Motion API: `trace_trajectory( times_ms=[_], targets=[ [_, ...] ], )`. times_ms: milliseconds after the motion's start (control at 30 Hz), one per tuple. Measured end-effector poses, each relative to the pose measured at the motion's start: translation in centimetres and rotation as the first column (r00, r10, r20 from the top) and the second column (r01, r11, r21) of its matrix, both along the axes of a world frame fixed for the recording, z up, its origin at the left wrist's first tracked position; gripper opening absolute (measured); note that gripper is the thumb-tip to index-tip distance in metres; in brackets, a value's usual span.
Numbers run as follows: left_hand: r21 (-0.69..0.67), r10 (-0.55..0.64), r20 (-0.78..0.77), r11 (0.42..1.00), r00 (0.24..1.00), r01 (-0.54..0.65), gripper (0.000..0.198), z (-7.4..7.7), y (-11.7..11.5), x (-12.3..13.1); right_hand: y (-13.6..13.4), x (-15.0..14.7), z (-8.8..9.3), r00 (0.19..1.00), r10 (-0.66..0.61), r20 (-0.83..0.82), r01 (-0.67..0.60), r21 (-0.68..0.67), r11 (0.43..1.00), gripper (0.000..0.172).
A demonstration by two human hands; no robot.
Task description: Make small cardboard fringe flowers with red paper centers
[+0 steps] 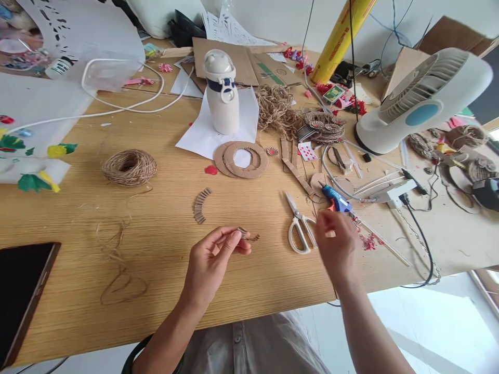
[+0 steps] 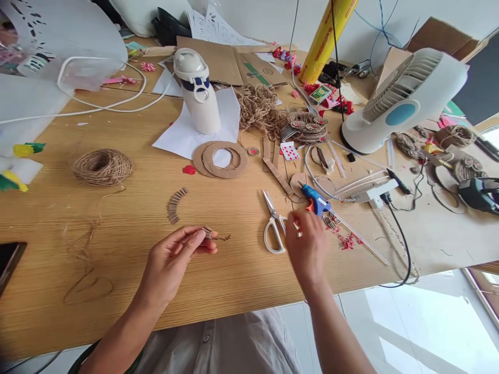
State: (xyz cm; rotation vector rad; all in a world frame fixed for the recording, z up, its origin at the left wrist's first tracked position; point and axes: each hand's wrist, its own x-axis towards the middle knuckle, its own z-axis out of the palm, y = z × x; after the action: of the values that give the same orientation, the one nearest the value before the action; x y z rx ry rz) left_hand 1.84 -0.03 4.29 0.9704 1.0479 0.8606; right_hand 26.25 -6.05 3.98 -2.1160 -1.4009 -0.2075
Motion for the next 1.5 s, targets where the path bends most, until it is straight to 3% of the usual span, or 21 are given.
trace_trajectory(
  times_ms=[33,100,167,200,367,533,667,700,767,833,900,1033,1133,1367,1500],
  targets=[
    [-0.008,-0.014,0.016,1.0,1.0,0.014,0.02,0.0,0.1,0.0,-0.5,1.9,-0.2,0.98,-0.188,0.063,0.191,-0.04,0.981,0.019],
    [-0.043,-0.03,0.062,0.999,0.998,0.033,0.02,0.0,0.2,0.0,-1.2,5.1,-0.6,0.914,-0.4,0.061,0.404,-0.175,0.898,0.029],
    [-0.091,-0.021,0.119,0.995,0.993,0.031,0.019,0.0,0.4,0.2,-1.4,7.2,-1.2,0.861,-0.496,-0.115,0.43,-0.357,0.829,0.039],
    [-0.11,-0.01,0.148,0.994,0.989,0.027,0.019,-0.1,0.4,0.3,-1.3,7.8,-1.4,0.846,-0.506,-0.166,0.415,-0.389,0.822,0.04],
    [-0.162,0.06,0.237,0.987,0.97,-0.021,0.017,-0.4,0.6,0.5,-0.3,8.7,-2.0,0.794,-0.494,-0.354,0.378,-0.349,0.857,0.032],
    [-0.255,0.142,0.284,0.965,0.948,-0.068,0.022,-0.8,1.0,0.0,-0.4,8.0,-1.5,0.67,-0.344,-0.658,0.334,-0.146,0.931,0.04],
    [-0.298,0.152,0.323,0.953,0.934,-0.052,0.024,-0.9,1.6,0.1,-1.1,6.8,0.0,0.566,-0.059,-0.822,0.335,0.164,0.928,0.041],
    [-0.308,0.152,0.332,0.95,0.931,-0.045,0.024,-0.8,1.8,0.2,-1.2,6.7,0.5,0.506,0.034,-0.862,0.332,0.231,0.914,0.036],
    [-0.328,0.156,0.359,0.944,0.92,-0.032,0.025,-0.8,2.2,0.3,-1.2,6.7,1.6,0.312,0.172,-0.935,0.271,0.261,0.926,0.031],
    [-0.349,0.161,0.399,0.937,0.903,-0.013,0.026,-0.9,2.7,0.5,-0.9,6.7,2.3,0.122,0.21,-0.97,0.152,0.227,0.962,0.041],
    [-0.376,0.166,0.444,0.927,0.881,0.015,0.027,-1.0,3.2,0.6,-0.3,6.5,2.4,0.025,0.22,-0.975,0.076,0.221,0.972,0.043],
    [-0.434,0.177,0.538,0.896,0.824,0.091,0.022,-1.2,4.4,0.7,1.7,4.6,1.6,-0.023,0.335,-0.942,0.072,0.332,0.94,0.036],
    [-0.438,0.177,0.583,0.89,0.793,0.123,0.02,-1.4,5.4,0.7,3.3,2.5,0.8,-0.072,0.392,-0.917,-0.014,0.394,0.919,0.037],
    [-0.376,0.16,0.664,0.916,0.73,0.141,0.022,-2.0,7.0,0.7,6.2,-0.3,0.1,0.028,0.394,-0.919,-0.281,0.371,0.885,0.028],
    [-0.365,0.164,0.69,0.92,0.705,0.143,0.017,-2.5,7.4,0.4,7.1,-1.3,0.4,-0.018,0.39,-0.921,-0.334,0.373,0.865,0.032]
  ],
)
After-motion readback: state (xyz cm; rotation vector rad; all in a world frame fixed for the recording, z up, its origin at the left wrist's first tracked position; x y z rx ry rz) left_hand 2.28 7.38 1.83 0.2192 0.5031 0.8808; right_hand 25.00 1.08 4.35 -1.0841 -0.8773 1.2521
